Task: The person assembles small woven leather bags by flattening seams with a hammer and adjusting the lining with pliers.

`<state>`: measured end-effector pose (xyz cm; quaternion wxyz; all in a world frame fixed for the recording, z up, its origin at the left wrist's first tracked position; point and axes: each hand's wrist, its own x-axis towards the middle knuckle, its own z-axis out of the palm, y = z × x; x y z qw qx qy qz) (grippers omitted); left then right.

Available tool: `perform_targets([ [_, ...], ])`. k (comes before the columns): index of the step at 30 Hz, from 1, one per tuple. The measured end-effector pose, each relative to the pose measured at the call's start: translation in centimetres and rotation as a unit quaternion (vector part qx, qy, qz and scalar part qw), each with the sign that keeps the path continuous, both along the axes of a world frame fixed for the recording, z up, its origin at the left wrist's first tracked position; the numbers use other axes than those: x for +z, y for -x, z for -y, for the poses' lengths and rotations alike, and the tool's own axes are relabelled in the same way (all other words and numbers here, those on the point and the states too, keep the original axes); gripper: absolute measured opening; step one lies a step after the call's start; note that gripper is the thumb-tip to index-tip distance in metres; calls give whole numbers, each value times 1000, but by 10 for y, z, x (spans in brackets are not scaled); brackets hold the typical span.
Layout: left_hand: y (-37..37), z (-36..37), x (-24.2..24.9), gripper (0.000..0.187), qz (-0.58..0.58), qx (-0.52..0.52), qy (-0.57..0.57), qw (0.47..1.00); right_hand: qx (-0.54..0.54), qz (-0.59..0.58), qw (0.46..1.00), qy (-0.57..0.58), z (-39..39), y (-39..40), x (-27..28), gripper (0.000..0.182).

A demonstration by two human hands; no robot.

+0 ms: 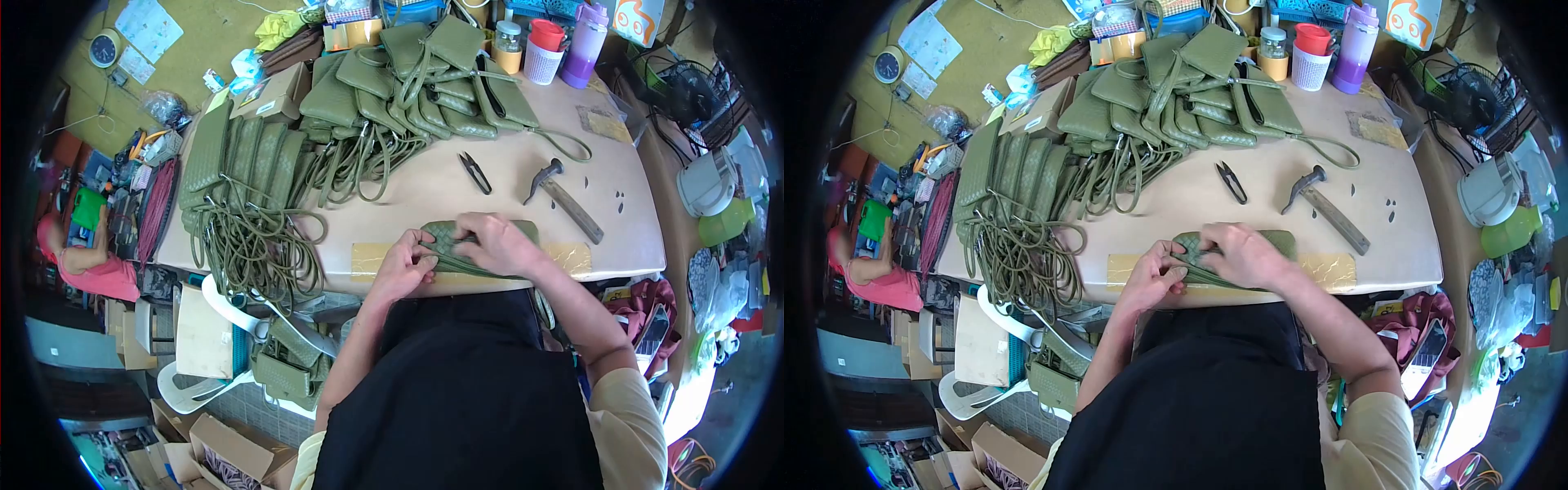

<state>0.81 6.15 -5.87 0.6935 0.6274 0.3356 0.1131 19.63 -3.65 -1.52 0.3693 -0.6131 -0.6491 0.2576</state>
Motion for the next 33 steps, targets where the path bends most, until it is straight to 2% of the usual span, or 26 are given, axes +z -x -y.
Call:
perform_targets([
  [3, 1, 3, 2, 29, -9, 2, 5, 1000, 13, -19, 999, -30, -7, 23, -28, 15],
  [4, 2, 4, 4, 29, -4, 10, 15, 1000, 33, 2, 999, 39, -3, 13, -22, 15],
  [5, 2, 4, 3, 29, -3, 11, 16, 1000, 34, 2, 999, 40, 1, 6, -22, 15],
  [7, 2, 2, 1, 28, -3, 6, 13, 1000, 70, 109, 990, 47, 8, -7, -19, 16],
  [8, 2, 1, 1, 28, -1, 5, 11, 1000, 71, 199, 972, 103, 10, -17, -8, 14],
  [9, 2, 1, 0, 28, 3, 9, 10, 1000, 70, 200, 972, 103, 11, -16, 2, 14],
  [11, 1, 2, -2, 28, 8, 10, 12, 1000, -11, 37, 996, 80, 9, -8, 16, 12],
  [12, 1, 2, -3, 27, 9, 14, 6, 1000, 19, -21, 999, 38, 6, 2, 9, 11],
  [14, 1, 3, -3, 26, 7, 16, 0, 1000, 32, 8, 999, 42, 12, 4, -15, 11],
  [17, 1, 7, -2, 21, 9, 5, -17, 1000, 60, 50, 996, 47, 21, -2, -17, 11],
  [19, 1, 9, -4, 13, -49, -49, -204, 977, 63, 65, 994, 65, 20, -2, -20, 11],
  [20, -1, 11, -4, 13, -49, -50, -203, 977, 62, 65, 994, 65, 18, -2, -21, 11],
  [22, -5, 17, -3, 11, -84, -19, -308, 947, 51, 34, 997, 54, 15, -2, -23, 13],
  [26, -6, 19, -2, 11, -122, 0, -263, 957, 48, 74, 995, 55, 33, -20, -19, 15],
  [29, -4, 20, -4, 12, -110, 11, -221, 969, 18, 125, 984, 124, 46, -40, -5, 16],
  [32, -4, 22, -6, 11, -63, 23, -240, 968, -26, 66, 992, 104, 40, -20, 5, 15],
  [33, -5, 22, -10, 11, -59, 30, -251, 966, 3, 52, 998, 33, 34, -2, -6, 15],
])
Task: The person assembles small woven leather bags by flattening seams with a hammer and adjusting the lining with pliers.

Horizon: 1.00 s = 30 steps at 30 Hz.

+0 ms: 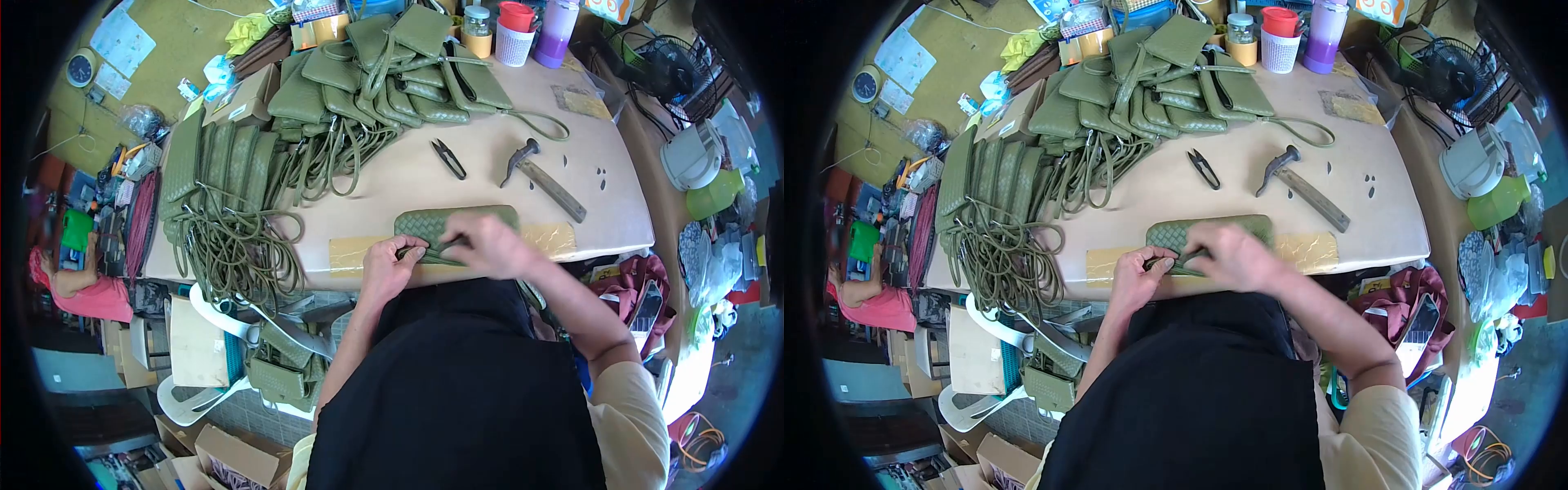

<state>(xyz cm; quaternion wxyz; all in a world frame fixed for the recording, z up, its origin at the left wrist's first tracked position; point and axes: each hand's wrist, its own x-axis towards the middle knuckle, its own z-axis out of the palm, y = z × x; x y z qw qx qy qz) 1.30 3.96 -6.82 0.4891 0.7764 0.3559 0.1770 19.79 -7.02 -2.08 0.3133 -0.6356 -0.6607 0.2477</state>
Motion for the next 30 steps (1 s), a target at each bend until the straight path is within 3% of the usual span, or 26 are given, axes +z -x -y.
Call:
perform_targets([
  [2, 1, -1, 1, 11, 4, 7, -13, 1000, 34, -16, 997, -70, -3, 7, -8, 15],
  [4, 2, 0, 7, 10, -6, -12, -1, 1000, 26, -8, 999, 26, 6, -6, -11, 15],
  [6, 3, 0, 4, 10, -1, -11, 11, 1000, 24, 9, 999, 20, 18, -17, -3, 14],
  [8, 3, -2, 2, 10, 8, -9, 21, 1000, -20, 80, 988, 127, 20, -33, 12, 12],
  [10, 4, -2, 0, 11, -11, -18, 9, 1000, -47, 43, 991, 121, 13, -24, 15, 12],
  [12, 4, -2, -1, 11, 13, -20, 22, 999, -8, -87, 996, 2, 2, 2, 4, 14],
  [17, 7, -1, -2, 12, 40, -18, 41, 998, -7, 14, 999, 37, 10, -10, -13, 15],
  [19, 8, -2, -1, 12, 41, -23, 60, 997, -36, 122, 987, 100, 10, -24, -8, 16],
  [20, 9, -3, -2, 12, 42, -21, 59, 997, -35, 122, 987, 99, 12, -27, -3, 16],
  [23, 6, -3, -4, 13, 31, -32, 66, 997, -13, -30, 994, 102, 10, -20, 21, 16],
  [26, 6, -6, -1, 15, 26, -36, 75, 996, 8, 5, 1000, 20, -5, 9, -18, 17],
  [28, 7, -7, -1, 18, 49, -53, 90, 993, 3, -26, 998, 60, -5, -5, -13, 17],
  [30, 7, -8, 1, 19, 44, -51, 92, 994, 9, 76, 993, 92, -2, -11, -3, 20],
])
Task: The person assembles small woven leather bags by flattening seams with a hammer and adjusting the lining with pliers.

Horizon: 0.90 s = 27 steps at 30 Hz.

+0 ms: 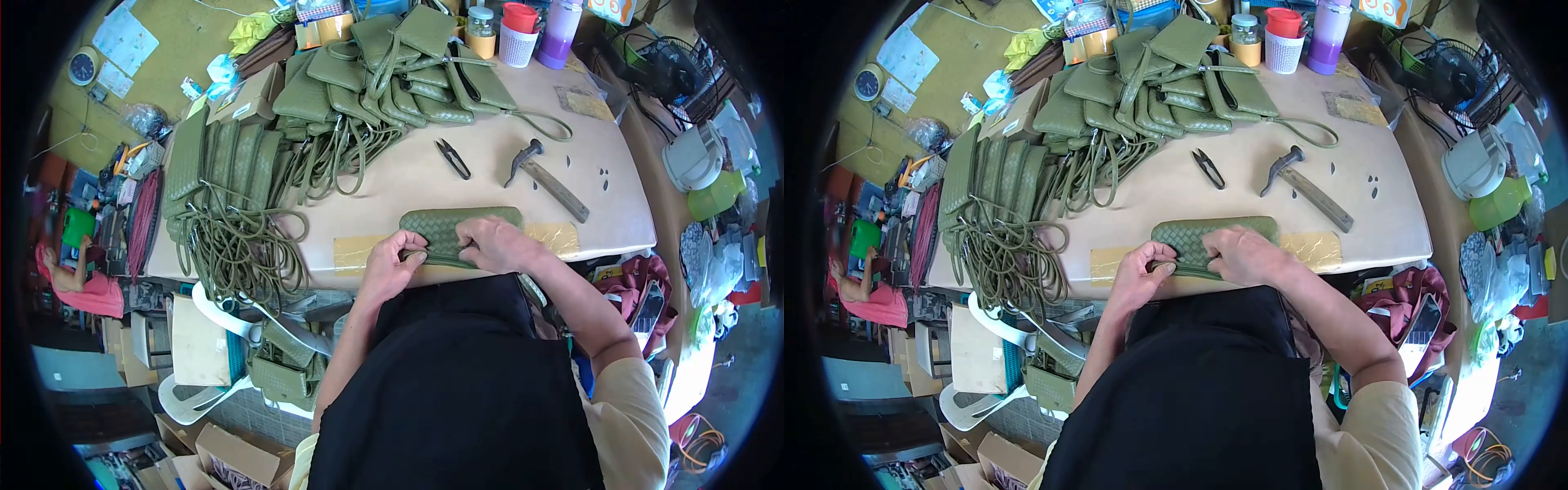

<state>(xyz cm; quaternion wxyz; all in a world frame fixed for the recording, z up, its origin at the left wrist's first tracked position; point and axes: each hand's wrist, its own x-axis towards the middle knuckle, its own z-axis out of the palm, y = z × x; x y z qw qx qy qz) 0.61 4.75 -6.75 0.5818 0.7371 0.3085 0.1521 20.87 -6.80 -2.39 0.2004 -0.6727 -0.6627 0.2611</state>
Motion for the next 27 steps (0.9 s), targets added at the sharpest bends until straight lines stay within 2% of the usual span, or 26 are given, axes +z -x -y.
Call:
perform_targets([
  [1, 0, 0, 1, 20, -7, -2, 2, 1000, -16, 62, 998, -16, -2, -2, -2, 21],
  [2, 0, 0, 1, 20, -8, -2, 1, 1000, -15, 61, 998, -17, -5, 0, 0, 21],
  [4, -1, 1, 1, 20, -11, 3, -13, 1000, -8, -106, 993, -51, -14, 8, 9, 18],
  [8, -3, 7, 4, 25, 10, 0, 19, 1000, -7, -131, 991, 6, -28, 19, -15, 16],
  [9, -7, 23, 13, 28, 11, 66, -190, 979, -6, -109, 994, -2, -29, 19, -16, 15],
  [10, -6, 37, 21, 31, 9, 129, -390, 912, -7, -89, 996, -9, -29, 21, -19, 15],
  [11, 0, 47, 24, 37, -8, 140, -479, 866, -6, -89, 996, -9, -28, 22, -23, 15],
  [12, 8, 53, 14, 37, -7, 141, -481, 865, -7, -69, 997, -35, -29, 22, -26, 13],
  [14, 20, 61, -14, 44, 72, 37, -457, 886, -4, -48, 997, -57, -26, 23, -26, 12],
  [15, 17, 61, -12, 49, 29, 18, -496, 867, -1, -44, 996, -73, -25, 24, -23, 11],
  [19, 26, 61, -28, 54, -15, -27, -505, 863, 43, -33, 987, -149, -22, 18, -23, 13],
  [23, 30, 63, -31, 58, -62, -33, -516, 853, 61, 6, 990, -127, -24, 4, -13, 12],
  [25, 29, 62, -31, 58, -71, -32, -527, 846, -6, 149, 983, -102, -25, -15, -1, 12],
  [26, 27, 62, -29, 58, -72, -30, -518, 852, -5, 151, 983, -103, -29, -16, 5, 12],
  [27, 28, 65, -29, 57, -76, -32, -506, 858, 7, 54, 997, -62, -31, -12, 9, 13],
])
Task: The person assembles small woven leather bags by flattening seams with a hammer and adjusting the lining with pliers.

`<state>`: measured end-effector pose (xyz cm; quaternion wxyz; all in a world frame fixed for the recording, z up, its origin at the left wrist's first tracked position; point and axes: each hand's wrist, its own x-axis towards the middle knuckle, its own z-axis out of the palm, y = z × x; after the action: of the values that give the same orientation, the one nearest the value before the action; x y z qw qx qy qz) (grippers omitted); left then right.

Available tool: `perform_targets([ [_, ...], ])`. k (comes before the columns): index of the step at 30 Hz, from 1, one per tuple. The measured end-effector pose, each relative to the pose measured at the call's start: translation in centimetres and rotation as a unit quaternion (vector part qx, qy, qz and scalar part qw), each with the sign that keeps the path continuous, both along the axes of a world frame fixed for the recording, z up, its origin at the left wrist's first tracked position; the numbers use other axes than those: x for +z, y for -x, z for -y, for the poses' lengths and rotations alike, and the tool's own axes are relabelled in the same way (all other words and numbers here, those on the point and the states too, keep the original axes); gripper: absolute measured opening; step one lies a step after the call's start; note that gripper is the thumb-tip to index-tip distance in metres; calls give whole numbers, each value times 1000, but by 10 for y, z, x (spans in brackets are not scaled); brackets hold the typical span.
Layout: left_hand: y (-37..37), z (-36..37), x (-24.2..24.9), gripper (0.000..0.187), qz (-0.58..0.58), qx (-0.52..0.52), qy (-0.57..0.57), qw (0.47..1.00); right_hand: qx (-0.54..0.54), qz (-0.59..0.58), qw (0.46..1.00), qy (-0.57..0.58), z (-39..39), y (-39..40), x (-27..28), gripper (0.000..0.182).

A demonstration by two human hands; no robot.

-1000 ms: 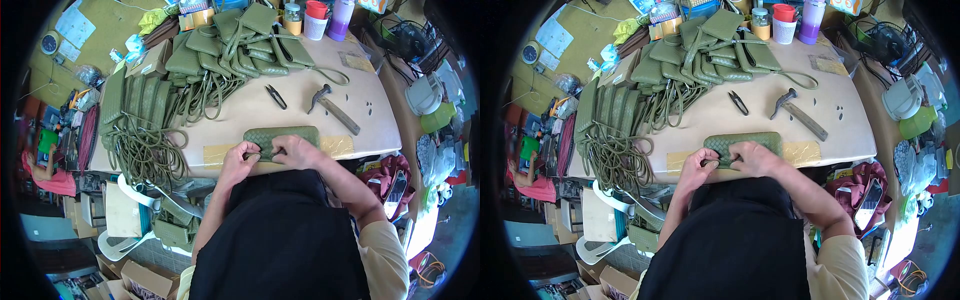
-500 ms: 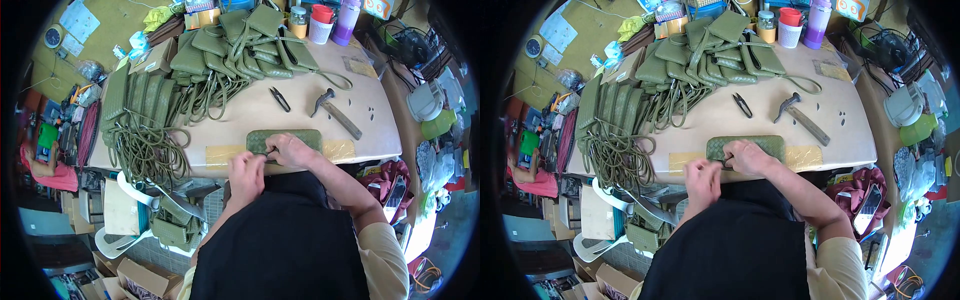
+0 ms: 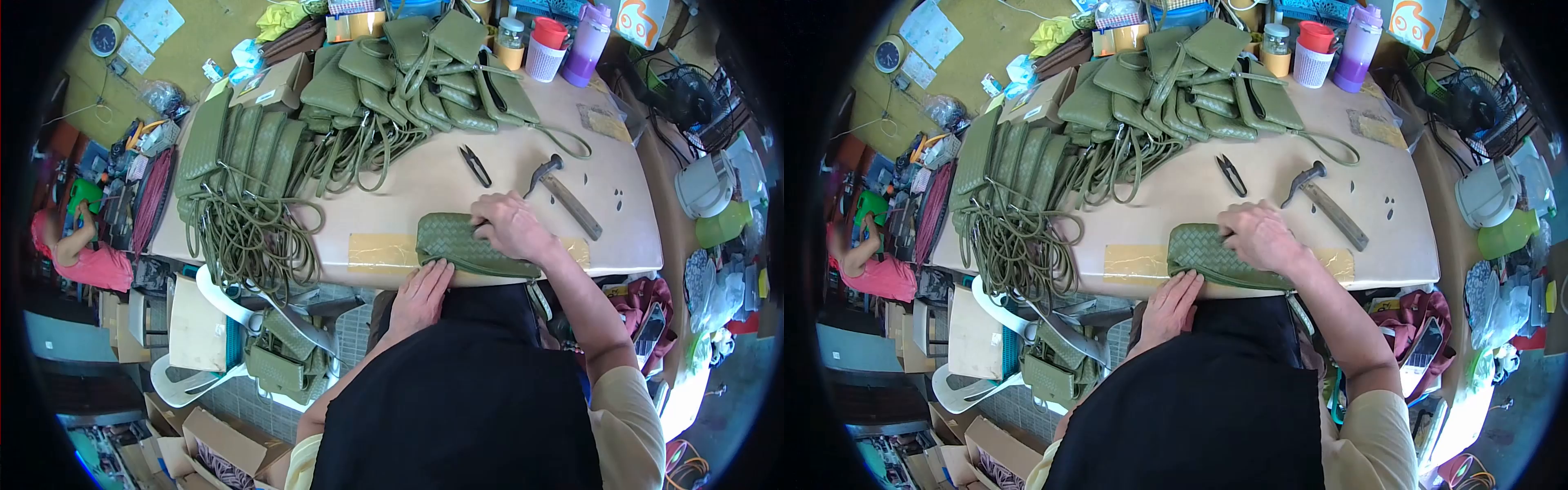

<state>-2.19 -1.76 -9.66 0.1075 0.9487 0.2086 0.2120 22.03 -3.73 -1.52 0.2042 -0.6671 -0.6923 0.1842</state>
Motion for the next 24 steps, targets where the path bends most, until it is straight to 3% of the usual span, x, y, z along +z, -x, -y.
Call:
perform_targets([
  [1, 1, 2, -1, 57, -2, 0, 2, 1000, 15, -97, 994, 41, -3, 6, 2, 15],
  [2, 0, 2, -2, 57, -3, 3, 1, 1000, 104, -183, 978, -17, -9, 14, -10, 18],
  [7, 0, 0, 3, 59, -31, 3, -13, 999, 99, -99, 989, -57, -19, 16, -35, 18],
  [9, 0, -1, 4, 61, -36, 1, -24, 999, 35, -49, 993, -102, -18, 13, -32, 17],
  [10, 1, 0, 4, 61, -36, -1, -25, 999, 33, -49, 993, -102, -17, 13, -33, 17],
  [12, -1, 0, 3, 62, -41, 6, -24, 999, 120, -243, 962, -40, -16, 14, -32, 16],
  [13, -2, 1, 3, 62, -41, 5, -23, 999, 119, -243, 962, -38, -15, 16, -33, 16],
  [16, -3, 0, 4, 65, -38, 6, -26, 999, 22, -76, 994, -75, -17, 32, -45, 18],
  [19, -1, 0, 4, 67, -42, 2, -19, 999, -18, -166, 980, -106, -23, 29, -55, 17],
  [20, -2, 0, 5, 68, -42, 2, -13, 999, -15, -165, 980, -105, -21, 24, -55, 17],
  [22, -2, 1, 4, 69, -45, 5, -5, 999, 136, -183, 973, -45, -15, 20, -42, 18],
  [24, -2, 2, 1, 70, -42, 4, -2, 999, 99, -162, 980, -59, -14, 29, -46, 18],
])
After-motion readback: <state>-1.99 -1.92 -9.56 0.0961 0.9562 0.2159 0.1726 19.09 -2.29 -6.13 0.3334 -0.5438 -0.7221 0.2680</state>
